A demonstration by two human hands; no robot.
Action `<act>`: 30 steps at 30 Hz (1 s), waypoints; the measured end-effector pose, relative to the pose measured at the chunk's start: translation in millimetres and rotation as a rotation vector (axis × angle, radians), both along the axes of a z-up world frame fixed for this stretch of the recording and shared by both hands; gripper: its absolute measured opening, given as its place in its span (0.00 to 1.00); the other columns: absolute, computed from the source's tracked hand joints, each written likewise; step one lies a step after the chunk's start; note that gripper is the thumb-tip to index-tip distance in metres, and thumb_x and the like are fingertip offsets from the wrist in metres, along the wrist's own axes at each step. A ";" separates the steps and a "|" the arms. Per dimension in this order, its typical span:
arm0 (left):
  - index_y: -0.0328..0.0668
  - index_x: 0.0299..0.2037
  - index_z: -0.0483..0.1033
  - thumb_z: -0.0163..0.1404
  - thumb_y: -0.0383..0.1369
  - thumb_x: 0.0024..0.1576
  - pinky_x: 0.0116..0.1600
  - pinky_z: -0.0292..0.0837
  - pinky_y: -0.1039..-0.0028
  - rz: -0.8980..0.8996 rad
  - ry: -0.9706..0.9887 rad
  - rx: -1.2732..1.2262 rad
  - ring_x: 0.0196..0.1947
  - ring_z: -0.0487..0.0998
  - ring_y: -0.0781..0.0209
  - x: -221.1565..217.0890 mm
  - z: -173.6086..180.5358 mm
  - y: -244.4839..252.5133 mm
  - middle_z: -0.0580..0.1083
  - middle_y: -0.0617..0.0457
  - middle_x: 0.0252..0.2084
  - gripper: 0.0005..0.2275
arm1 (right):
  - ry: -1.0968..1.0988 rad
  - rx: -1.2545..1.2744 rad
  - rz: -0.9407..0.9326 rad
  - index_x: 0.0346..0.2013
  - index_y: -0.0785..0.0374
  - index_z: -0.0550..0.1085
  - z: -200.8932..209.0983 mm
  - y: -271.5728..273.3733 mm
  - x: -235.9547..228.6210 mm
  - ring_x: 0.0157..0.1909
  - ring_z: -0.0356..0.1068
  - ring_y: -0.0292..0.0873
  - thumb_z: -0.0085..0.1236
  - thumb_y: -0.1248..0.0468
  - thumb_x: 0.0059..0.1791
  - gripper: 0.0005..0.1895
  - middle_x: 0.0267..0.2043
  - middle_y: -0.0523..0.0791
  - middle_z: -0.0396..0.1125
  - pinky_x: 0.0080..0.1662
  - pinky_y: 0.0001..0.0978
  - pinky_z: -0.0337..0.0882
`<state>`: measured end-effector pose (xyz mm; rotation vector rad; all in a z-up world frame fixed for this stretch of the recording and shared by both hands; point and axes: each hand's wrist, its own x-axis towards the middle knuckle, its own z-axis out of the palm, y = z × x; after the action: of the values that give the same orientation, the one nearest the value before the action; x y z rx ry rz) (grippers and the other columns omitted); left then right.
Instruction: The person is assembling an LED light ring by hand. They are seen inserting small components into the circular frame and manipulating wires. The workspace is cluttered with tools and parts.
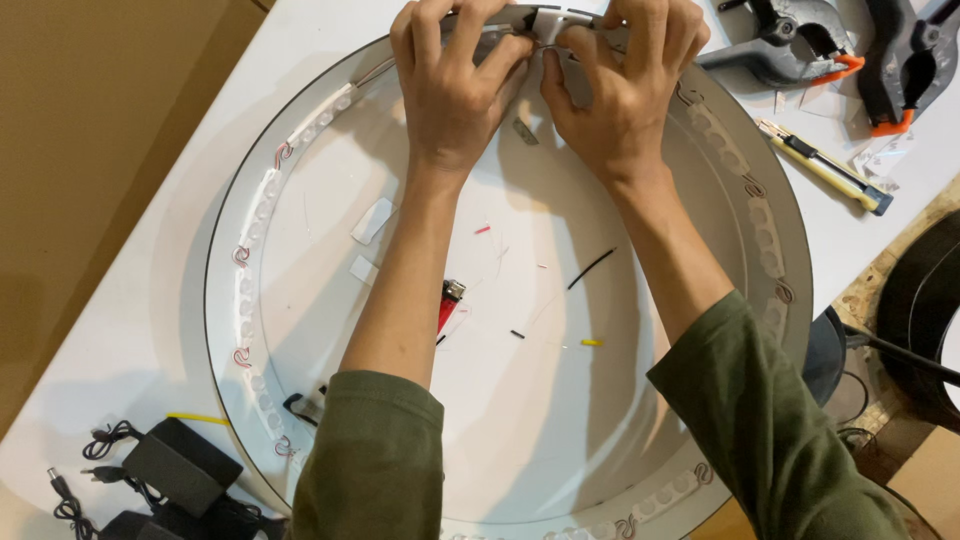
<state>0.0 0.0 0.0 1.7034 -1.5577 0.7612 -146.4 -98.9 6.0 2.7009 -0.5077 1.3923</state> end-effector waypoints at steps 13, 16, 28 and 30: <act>0.49 0.29 0.78 0.60 0.30 0.61 0.53 0.64 0.59 0.004 0.004 -0.006 0.47 0.68 0.51 -0.3 2.8 -0.1 0.74 0.55 0.48 0.08 | -0.044 -0.022 -0.009 0.26 0.61 0.71 3.6 5.9 1.1 0.45 0.53 0.50 0.65 0.66 0.47 0.09 0.40 0.47 0.54 0.46 0.46 0.51; 0.48 0.28 0.76 0.60 0.30 0.61 0.52 0.64 0.61 -0.006 -0.012 -0.014 0.46 0.68 0.52 0.4 3.5 -0.2 0.74 0.56 0.47 0.09 | -0.029 0.021 -0.008 0.29 0.62 0.73 11.6 6.8 -4.0 0.45 0.54 0.52 0.64 0.67 0.47 0.07 0.40 0.48 0.54 0.46 0.47 0.52; 0.49 0.27 0.73 0.60 0.24 0.56 0.52 0.63 0.63 0.002 -0.039 -0.041 0.46 0.68 0.52 1.1 5.4 -2.4 0.72 0.59 0.47 0.10 | -0.047 0.346 -0.040 0.35 0.66 0.74 19.4 48.6 -14.2 0.28 0.62 0.44 0.59 0.77 0.50 0.06 0.32 0.47 0.63 0.33 0.35 0.64; 0.49 0.28 0.75 0.62 0.25 0.56 0.50 0.62 0.64 -0.009 -0.054 -0.054 0.45 0.68 0.53 2.6 7.5 -3.0 0.72 0.59 0.47 0.09 | -0.095 0.546 -0.122 0.37 0.65 0.76 6.2 52.9 -8.3 0.26 0.59 0.38 0.64 0.75 0.48 0.06 0.27 0.44 0.63 0.31 0.31 0.63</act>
<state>2.6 -3.0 7.5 1.6479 -1.5658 0.8431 -154.6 -46.0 12.2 2.9305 -1.1964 1.5352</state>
